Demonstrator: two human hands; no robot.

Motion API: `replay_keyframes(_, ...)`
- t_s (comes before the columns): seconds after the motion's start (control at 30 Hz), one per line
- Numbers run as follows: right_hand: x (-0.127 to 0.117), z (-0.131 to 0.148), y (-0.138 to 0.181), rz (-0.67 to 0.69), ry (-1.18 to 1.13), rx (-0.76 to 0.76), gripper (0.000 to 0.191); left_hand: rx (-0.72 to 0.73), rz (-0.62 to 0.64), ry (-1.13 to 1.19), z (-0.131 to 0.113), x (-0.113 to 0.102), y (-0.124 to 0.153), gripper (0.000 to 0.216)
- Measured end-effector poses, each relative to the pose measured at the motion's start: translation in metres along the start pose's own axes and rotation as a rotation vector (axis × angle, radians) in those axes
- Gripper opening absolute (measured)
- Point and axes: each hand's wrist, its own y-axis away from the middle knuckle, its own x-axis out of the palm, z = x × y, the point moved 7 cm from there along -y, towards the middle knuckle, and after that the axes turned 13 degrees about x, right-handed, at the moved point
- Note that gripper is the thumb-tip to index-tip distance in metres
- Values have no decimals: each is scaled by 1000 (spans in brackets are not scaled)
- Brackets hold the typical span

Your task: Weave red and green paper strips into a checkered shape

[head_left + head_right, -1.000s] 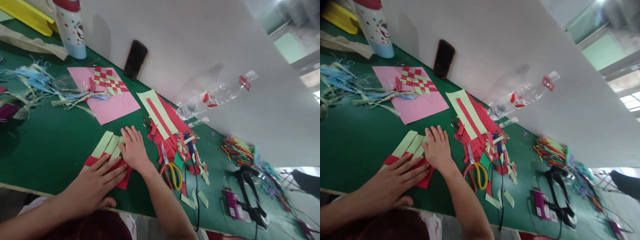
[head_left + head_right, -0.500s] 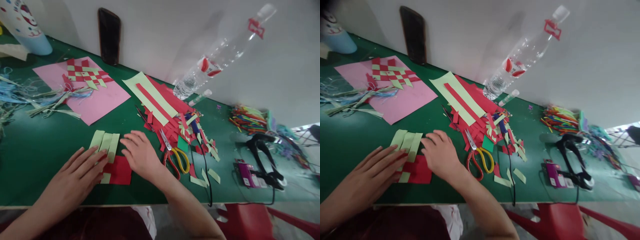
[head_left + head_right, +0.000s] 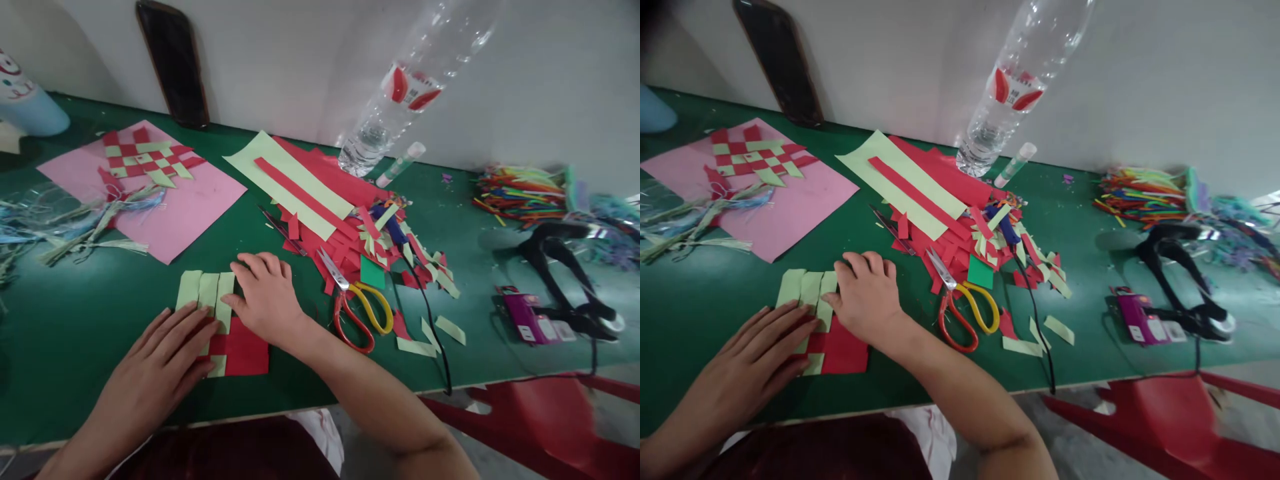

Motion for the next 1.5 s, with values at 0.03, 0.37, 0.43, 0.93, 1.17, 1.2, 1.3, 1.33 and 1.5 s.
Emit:
replay_keyframes(0.03,0,0,-4,-9,-38,3,27,-3,-1,0,0,-1,-1,47)
replay_keyframes(0.37,-23,11,51,-47,-245,-394,20,-62,-68,78,2,-8,-7,48)
replay_keyframes(0.43,-23,16,62,-9,-210,-468,22,-64,-71,88,3,-9,-9,43)
replay_keyframes(0.93,-13,16,21,4,36,-310,36,-31,-72,30,0,-7,-7,35)
replay_keyframes(1.17,5,14,4,88,113,-195,45,-18,-63,3,-1,-8,-9,33)
replay_keyframes(1.2,5,14,3,92,97,-188,46,-19,-65,-1,-1,-9,-10,33)
replay_keyframes(1.3,3,15,2,101,56,-179,45,-25,-77,0,-1,-10,-11,34)
replay_keyframes(1.33,3,15,2,104,44,-175,43,-27,-78,4,-1,-10,-11,34)
replay_keyframes(1.5,4,14,1,55,-33,-146,28,-30,-63,-4,-1,-9,-10,29)
